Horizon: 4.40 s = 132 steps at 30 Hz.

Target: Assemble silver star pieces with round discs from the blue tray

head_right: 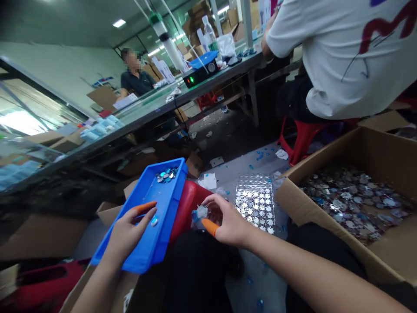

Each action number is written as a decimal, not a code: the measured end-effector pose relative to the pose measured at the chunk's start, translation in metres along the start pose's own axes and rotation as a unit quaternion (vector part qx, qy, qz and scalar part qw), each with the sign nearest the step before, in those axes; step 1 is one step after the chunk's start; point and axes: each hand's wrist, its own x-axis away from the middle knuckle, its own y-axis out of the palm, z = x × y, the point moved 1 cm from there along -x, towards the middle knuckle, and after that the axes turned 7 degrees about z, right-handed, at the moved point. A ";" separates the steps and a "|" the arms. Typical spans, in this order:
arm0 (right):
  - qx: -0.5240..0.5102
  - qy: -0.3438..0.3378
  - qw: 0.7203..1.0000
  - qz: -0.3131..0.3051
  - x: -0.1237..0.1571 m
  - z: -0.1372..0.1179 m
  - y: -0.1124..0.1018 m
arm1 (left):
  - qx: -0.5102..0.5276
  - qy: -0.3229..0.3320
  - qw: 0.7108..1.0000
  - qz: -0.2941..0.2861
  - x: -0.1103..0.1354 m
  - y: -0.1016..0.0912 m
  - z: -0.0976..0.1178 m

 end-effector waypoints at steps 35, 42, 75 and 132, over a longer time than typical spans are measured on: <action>-0.050 0.071 0.995 -0.048 0.166 -0.037 0.204 | 0.171 -0.089 0.960 0.201 0.296 -0.139 -0.053; -0.057 0.062 0.996 -0.011 0.161 -0.040 0.195 | -0.058 -0.182 0.966 -0.175 0.385 -0.092 -0.185; -0.037 -0.018 0.997 -0.060 0.186 -0.067 0.171 | 0.240 0.042 0.967 0.074 0.288 -0.110 0.036; -0.223 0.208 0.950 -0.065 0.200 0.007 0.140 | -0.082 0.032 0.996 0.017 0.067 -0.091 -0.099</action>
